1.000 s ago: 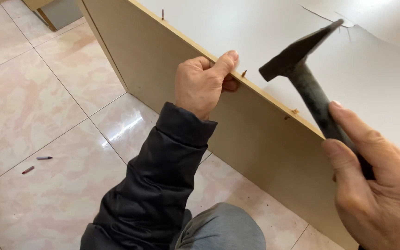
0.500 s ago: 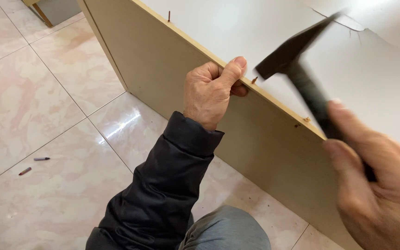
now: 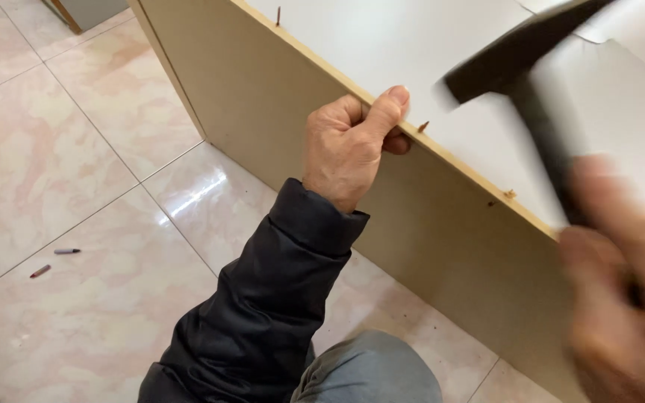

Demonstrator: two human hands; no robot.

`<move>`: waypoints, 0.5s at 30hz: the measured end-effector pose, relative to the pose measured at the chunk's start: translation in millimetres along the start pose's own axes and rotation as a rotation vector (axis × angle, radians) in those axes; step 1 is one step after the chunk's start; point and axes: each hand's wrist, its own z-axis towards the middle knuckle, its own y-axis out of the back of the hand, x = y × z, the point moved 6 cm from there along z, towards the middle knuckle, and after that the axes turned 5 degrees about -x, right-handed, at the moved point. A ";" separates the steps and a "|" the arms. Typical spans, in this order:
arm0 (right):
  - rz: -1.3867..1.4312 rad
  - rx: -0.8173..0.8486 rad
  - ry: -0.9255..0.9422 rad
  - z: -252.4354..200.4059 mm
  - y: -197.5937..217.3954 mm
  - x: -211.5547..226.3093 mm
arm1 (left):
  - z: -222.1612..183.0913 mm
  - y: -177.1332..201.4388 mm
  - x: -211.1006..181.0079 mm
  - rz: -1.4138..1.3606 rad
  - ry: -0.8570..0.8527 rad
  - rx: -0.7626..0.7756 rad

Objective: Assembling a furniture panel by hammering nails into the edge to secure it to a frame

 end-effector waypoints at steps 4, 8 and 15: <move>-0.005 0.098 -0.245 3.4 -3.6 -16.6 | 1.8 -3.7 1.5 -0.059 -0.020 -0.010; -0.083 0.065 -0.226 -6.6 4.2 -11.6 | 1.9 -0.9 0.7 -0.052 -0.016 -0.009; -0.028 0.043 -0.304 -14.0 -3.6 -18.8 | 2.0 -2.0 3.1 -0.088 -0.006 -0.010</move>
